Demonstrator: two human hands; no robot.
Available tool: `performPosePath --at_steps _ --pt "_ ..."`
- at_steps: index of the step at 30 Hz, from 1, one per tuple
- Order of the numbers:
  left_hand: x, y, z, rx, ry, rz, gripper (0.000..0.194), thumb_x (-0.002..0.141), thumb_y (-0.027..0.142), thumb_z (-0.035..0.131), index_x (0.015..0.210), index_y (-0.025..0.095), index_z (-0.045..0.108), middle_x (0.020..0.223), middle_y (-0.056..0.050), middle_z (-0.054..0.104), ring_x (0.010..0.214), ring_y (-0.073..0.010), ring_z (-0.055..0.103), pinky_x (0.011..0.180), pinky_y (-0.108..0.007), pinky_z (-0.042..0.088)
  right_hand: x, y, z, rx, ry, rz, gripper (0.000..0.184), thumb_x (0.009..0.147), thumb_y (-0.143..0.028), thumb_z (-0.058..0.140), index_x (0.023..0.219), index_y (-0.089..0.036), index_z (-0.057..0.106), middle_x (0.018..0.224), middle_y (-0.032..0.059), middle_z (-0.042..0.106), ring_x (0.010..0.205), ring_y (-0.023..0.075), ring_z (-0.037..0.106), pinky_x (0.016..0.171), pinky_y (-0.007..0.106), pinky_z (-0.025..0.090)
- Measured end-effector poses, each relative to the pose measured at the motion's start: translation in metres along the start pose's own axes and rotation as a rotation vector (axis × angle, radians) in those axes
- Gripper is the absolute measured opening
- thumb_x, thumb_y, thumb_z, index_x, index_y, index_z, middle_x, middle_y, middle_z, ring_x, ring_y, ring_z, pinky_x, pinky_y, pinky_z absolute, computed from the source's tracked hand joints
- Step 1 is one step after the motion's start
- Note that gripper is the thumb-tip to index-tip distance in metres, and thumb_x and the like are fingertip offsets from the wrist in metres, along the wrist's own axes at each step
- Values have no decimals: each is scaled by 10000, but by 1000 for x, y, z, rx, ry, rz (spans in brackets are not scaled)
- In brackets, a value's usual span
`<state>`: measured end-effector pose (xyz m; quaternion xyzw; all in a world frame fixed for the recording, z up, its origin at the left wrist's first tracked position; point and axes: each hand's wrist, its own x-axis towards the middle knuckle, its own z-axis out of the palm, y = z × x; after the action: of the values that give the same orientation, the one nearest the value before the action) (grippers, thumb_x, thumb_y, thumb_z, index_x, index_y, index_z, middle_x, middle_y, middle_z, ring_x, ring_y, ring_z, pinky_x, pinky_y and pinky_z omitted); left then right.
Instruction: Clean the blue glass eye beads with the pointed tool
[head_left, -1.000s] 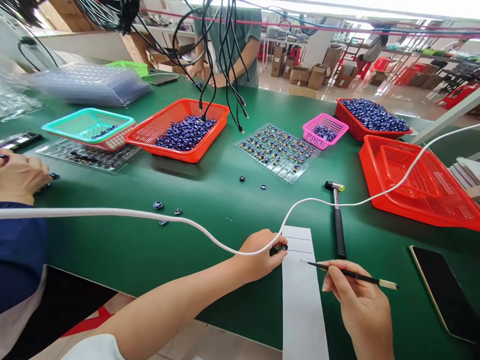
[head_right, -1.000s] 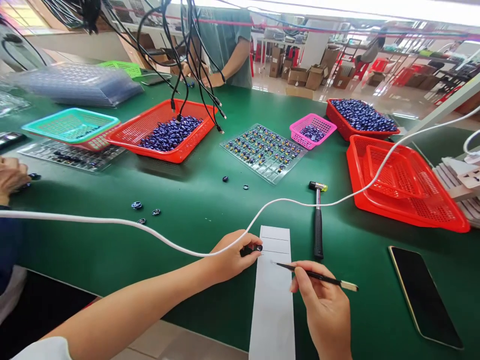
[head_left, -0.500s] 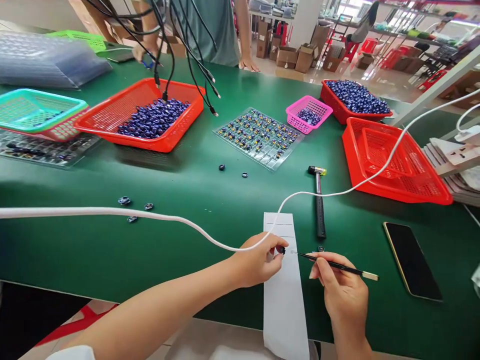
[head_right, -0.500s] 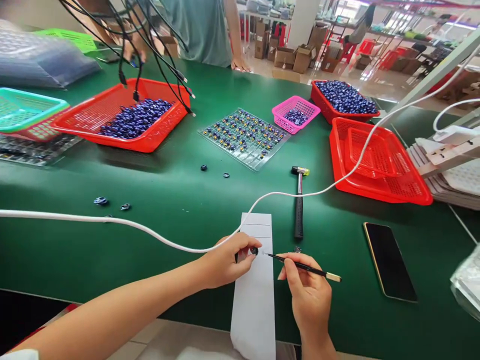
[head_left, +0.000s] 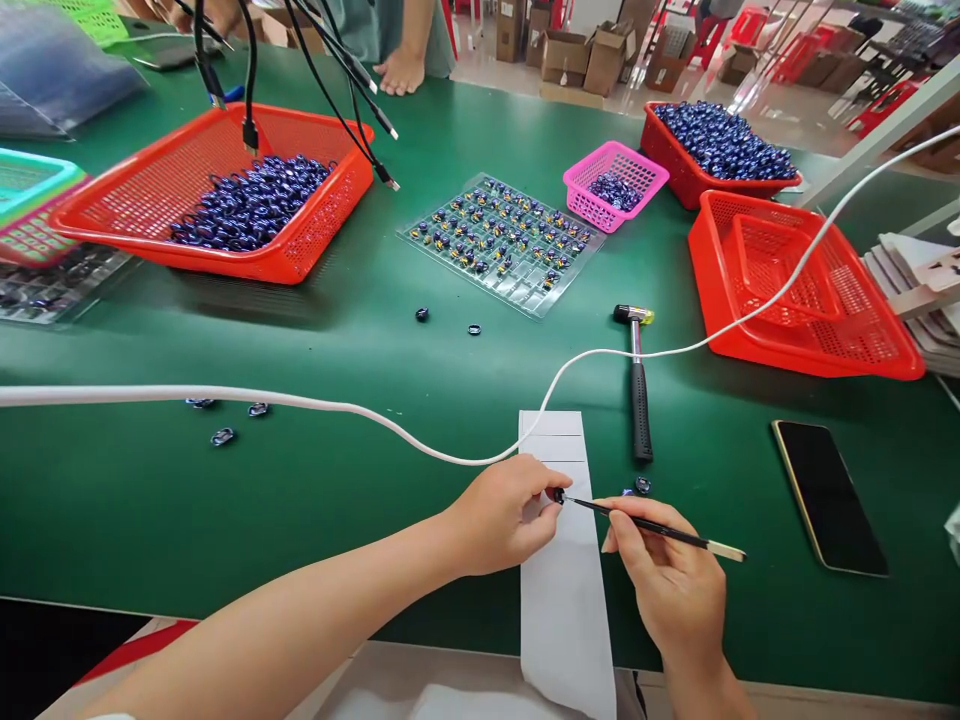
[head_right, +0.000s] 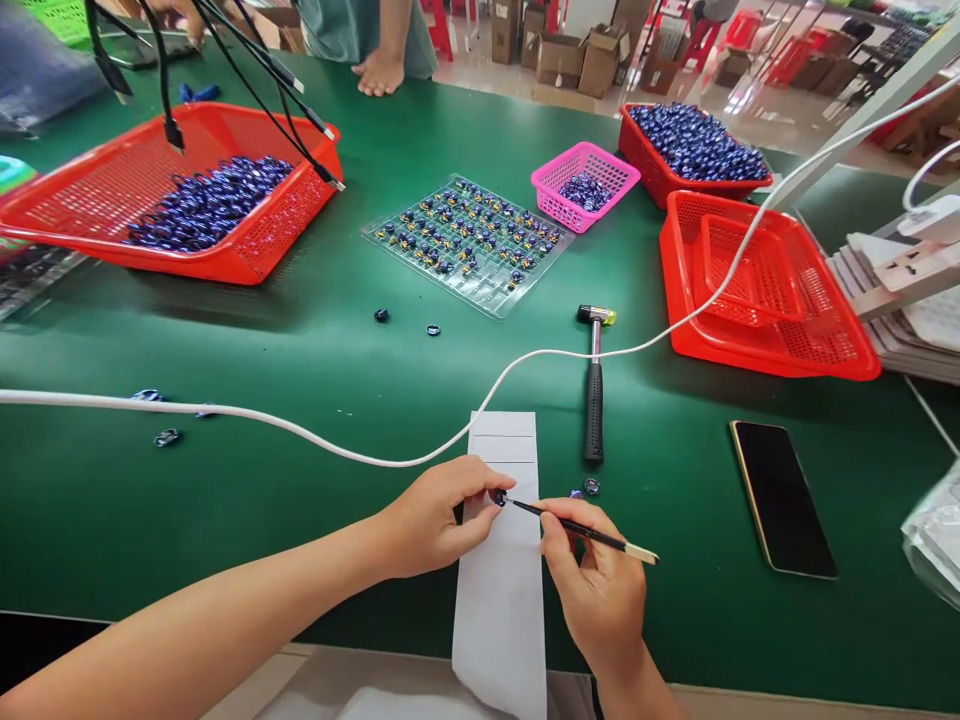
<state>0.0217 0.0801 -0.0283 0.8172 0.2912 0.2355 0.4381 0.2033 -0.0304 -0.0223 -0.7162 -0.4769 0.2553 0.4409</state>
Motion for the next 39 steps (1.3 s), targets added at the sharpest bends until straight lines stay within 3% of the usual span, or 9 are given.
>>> performPosePath --at_steps 31,39 --pt "-2 0 1 32 -10 35 310 795 108 538 1058 123 700 832 -83 715 783 -197 633 723 -311 520 -1 2 0 -95 -33 -39 103 912 -292 631 971 -252 704 800 -8 729 578 125 677 548 216 545" --pt "-1 -1 3 40 28 35 292 776 97 540 1011 122 711 791 -74 702 739 -183 634 695 -292 518 3 1 0 -74 -73 -335 198 895 -154 623 1055 -252 683 964 20 735 656 139 684 685 283 575"
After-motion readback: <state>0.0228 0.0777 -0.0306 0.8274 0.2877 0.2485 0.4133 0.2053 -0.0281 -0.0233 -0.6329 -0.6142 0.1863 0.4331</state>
